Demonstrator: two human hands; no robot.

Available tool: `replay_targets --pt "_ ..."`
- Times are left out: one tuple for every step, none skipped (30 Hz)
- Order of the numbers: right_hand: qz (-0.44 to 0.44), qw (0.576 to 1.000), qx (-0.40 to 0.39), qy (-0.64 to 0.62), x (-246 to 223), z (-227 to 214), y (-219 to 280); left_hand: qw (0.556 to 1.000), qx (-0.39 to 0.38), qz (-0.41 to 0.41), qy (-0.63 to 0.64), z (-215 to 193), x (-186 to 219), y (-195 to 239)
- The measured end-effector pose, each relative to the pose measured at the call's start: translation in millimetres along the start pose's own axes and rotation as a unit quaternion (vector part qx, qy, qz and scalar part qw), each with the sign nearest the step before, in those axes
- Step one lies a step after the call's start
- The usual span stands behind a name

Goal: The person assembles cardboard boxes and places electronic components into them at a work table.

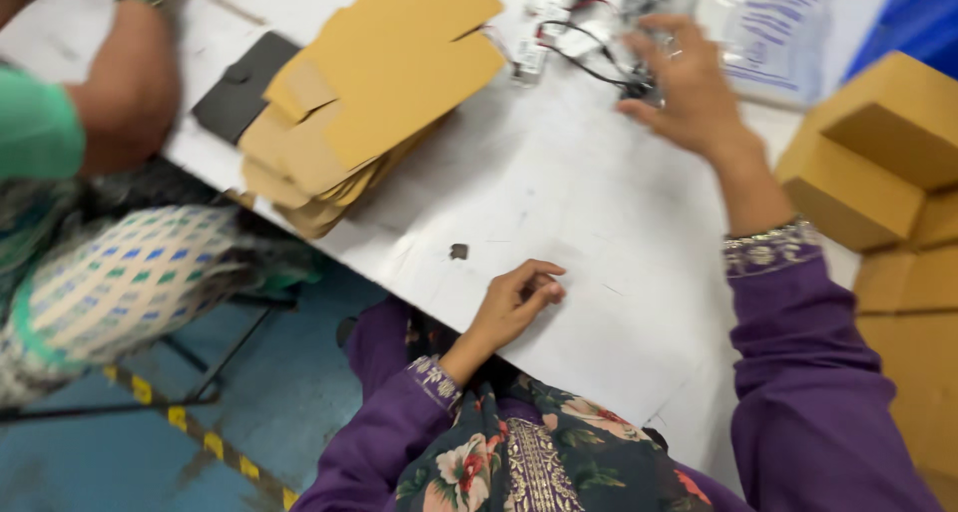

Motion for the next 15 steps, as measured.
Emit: replay_targets --pt "-0.044 0.999 0.003 0.005 -33.9 6.1 -22.4 1.0 0.003 0.003 -0.002 0.3 0.8 0.4" --pt "-0.101 0.995 0.023 0.008 -68.2 8.2 -42.7 1.0 0.005 0.006 -0.004 0.5 1.8 0.9" --pt "-0.156 0.987 0.043 0.011 -101.2 10.6 -59.5 1.0 0.007 0.009 -0.006 -0.1 2.7 2.0" --pt "-0.187 0.98 0.057 0.034 -129.7 15.1 -76.1 1.0 0.011 0.007 -0.01 -1.0 3.2 3.3" --pt "-0.214 0.972 0.072 0.057 -154.9 18.7 -90.4 1.0 0.012 0.006 -0.014 -0.9 4.3 4.0" --pt "-0.241 0.963 0.089 0.08 -173.7 18.7 -99.2 1.0 0.013 0.005 -0.017 -0.4 5.4 5.4" --pt "-0.246 0.961 0.098 0.082 -180.9 14.2 -107.0 1.0 0.011 0.006 -0.013 0.4 6.2 7.3" --pt "-0.252 0.958 0.107 0.083 -186.2 8.2 -115.7 1.0 0.009 0.006 -0.009 0.6 6.7 8.8" --pt "-0.255 0.956 0.117 0.086 -189.1 -0.2 -118.9 1.0 0.006 0.008 -0.005 0.2 7.2 10.1" --pt "-0.244 0.957 0.146 0.061 -183.9 -16.4 -115.4 1.0 0.008 0.006 -0.003 -1.2 7.0 11.4" --pt "-0.23 0.957 0.173 0.039 -174.9 -34.7 -108.7 1.0 0.006 0.005 0.0 -1.0 6.7 11.2" --pt "-0.205 0.957 0.193 0.073 -166.3 -51.5 -98.2 1.0 0.004 0.005 0.004 -1.5 6.2 10.5" --pt "-0.176 0.956 0.211 0.108 -157.0 -68.4 -80.4 1.0 0.003 0.009 0.008 -0.6 6.5 10.9" --pt "-0.158 0.954 0.222 0.125 -149.1 -84.2 -60.8 1.0 0.003 0.013 0.012 -0.5 7.2 11.1" --pt "-0.135 0.961 0.203 0.134 -143.8 -90.8 -42.2 1.0 -0.003 0.018 0.017 1.0 9.2 10.5"
Point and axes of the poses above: each hand's wrist, its own y-axis away from the middle knuckle, its own z-axis out of the palm, x = y × z, the point moved 9 cm from there along -y, towards the middle knuckle, and after that the axes turned 13 degrees about -x, right-handed, at the moved point
